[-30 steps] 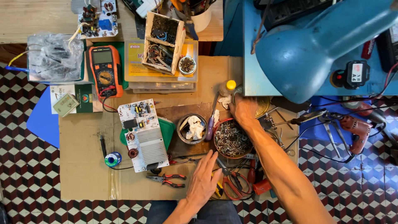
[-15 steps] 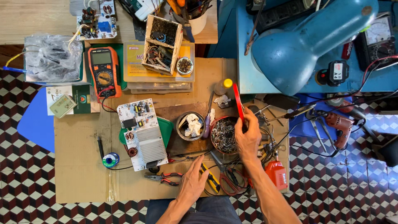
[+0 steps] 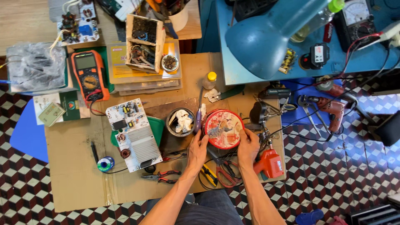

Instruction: The person handles a power supply unit, flips it over, and uses a multimeter to test components. They then use a power drill to remove screws from the unit's casing. The person continues to manipulate the unit and tools on a cluttered workbench.

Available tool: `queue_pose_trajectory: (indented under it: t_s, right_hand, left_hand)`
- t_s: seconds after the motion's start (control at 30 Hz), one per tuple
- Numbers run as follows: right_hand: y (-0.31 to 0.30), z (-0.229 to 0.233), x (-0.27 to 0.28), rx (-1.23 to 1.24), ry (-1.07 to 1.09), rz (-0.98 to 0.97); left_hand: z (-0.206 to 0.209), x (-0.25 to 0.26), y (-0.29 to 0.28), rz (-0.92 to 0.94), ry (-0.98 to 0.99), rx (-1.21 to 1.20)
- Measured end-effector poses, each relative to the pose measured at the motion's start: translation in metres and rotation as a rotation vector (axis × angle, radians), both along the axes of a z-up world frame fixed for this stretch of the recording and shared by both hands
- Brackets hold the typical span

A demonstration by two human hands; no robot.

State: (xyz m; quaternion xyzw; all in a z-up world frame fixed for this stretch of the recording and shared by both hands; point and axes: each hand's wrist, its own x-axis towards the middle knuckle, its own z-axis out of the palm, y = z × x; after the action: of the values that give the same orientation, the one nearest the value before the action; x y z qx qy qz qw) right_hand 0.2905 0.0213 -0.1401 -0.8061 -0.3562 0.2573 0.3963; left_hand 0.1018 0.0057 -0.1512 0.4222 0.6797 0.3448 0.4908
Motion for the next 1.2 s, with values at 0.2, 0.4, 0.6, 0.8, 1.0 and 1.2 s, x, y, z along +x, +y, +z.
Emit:
queue_pose_trajectory:
  t_s: [0.2, 0.4, 0.6, 0.8, 1.0, 1.2]
  right_hand:
    - [0.014, -0.013, -0.010, -0.029, 0.121, -0.092]
    - [0.017, -0.001, -0.004, -0.076, 0.144, -0.103]
    - [0.030, -0.004, 0.004, -0.230, 0.349, -0.188]
    - [0.037, -0.012, 0.021, -0.190, 0.427, -0.069]
    - [0.025, -0.001, 0.069, -0.007, 0.593, -0.236]
    - [0.085, 0.009, 0.132, -0.099, 0.400, -0.051]
  left_hand:
    - [0.013, 0.015, 0.022, 0.122, -0.118, -0.230]
    - [0.015, 0.016, 0.026, 0.254, -0.235, -0.216]
    - [0.000, 0.009, 0.028, 0.330, -0.283, -0.349]
    - [-0.004, 0.015, 0.029, 0.364, -0.336, -0.372]
    - [0.005, 0.012, 0.033, 0.369, -0.359, -0.432]
    - [0.023, 0.025, 0.050, 0.264, -0.316, -0.251]
